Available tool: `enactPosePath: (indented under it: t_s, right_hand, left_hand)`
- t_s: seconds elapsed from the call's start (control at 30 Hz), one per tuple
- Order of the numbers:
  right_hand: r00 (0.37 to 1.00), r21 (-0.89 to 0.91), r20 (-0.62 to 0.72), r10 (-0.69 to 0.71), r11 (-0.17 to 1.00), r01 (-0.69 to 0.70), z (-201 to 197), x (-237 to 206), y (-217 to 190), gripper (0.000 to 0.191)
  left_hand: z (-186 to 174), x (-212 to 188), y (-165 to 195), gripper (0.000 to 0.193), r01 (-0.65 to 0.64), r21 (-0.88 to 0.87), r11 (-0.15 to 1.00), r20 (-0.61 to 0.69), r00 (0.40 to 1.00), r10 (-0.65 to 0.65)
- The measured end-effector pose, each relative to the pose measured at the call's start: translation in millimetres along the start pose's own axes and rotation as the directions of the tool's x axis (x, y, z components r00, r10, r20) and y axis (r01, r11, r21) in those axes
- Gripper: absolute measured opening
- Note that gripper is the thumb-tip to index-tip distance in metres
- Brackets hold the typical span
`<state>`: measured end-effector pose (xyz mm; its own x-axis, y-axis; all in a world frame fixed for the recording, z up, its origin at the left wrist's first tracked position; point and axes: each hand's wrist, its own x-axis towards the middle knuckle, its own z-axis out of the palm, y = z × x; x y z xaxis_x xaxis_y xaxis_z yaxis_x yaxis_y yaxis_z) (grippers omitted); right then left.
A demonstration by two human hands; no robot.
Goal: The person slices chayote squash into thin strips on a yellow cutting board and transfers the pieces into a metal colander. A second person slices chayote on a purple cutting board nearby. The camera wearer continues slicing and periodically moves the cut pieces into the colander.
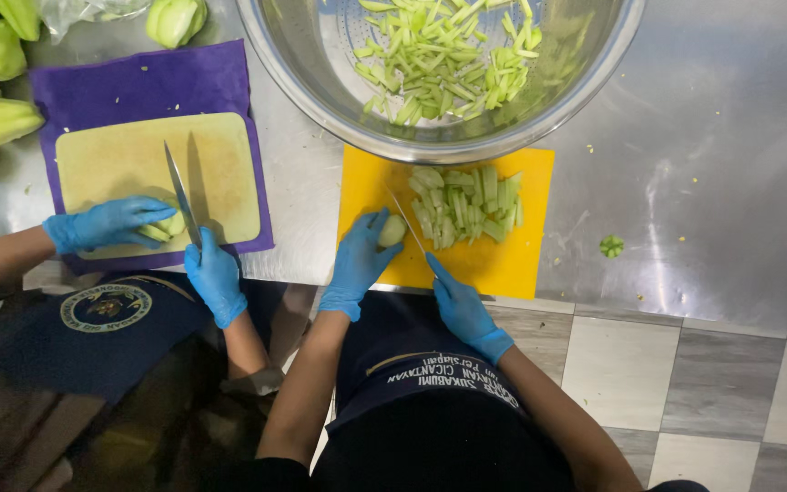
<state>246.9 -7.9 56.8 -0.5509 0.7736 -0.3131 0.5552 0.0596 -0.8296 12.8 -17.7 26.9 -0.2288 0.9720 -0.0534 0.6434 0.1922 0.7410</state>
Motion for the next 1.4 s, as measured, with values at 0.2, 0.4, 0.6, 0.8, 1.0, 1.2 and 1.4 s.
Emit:
enactPosePath:
  t_s: [0.2, 0.4, 0.6, 0.8, 1.0, 1.2, 1.4]
  right_hand:
    - [0.999, -0.069, -0.004, 0.036, 0.997, -0.036, -3, -1, -19, 0.057]
    - [0.991, -0.106, -0.021, -0.135, 0.986, 0.132, -4, -2, -32, 0.054]
    - [1.000, -0.226, 0.014, 0.024, 0.974, -0.020, 1, 8, -29, 0.056]
    - [0.987, -0.075, -0.013, 0.160, 0.984, -0.160, -3, 5, -32, 0.056]
    - [1.000, -0.098, 0.014, 0.013, 0.995, -0.012, -2, 2, -38, 0.057]
    - [1.000, -0.116, 0.006, 0.004, 0.993, -0.004, 4, 10, -26, 0.056]
    - [0.994, -0.001, -0.074, 0.076, 0.997, -0.077, 4, 9, -17, 0.055]
  left_hand:
    - [5, -13, 0, 0.071, -0.024, -0.076, 0.997, -0.194, 0.981, 0.009]
    - [11, -13, -5, 0.066, 0.073, -0.092, 0.993, -0.154, 0.984, -0.087]
    - [12, -13, -5, 0.065, 0.032, -0.064, 0.997, -0.165, 0.985, -0.042]
    - [17, -18, -8, 0.062, 0.036, -0.185, 0.982, -0.228, 0.970, -0.078]
    - [25, -24, -11, 0.044, 0.062, -0.251, 0.966, -0.318, 0.937, -0.143]
    - [25, -21, -10, 0.042, 0.073, -0.289, 0.955, -0.300, 0.940, -0.163]
    - [22, -20, -8, 0.042, 0.070, -0.292, 0.954, -0.296, 0.942, -0.160]
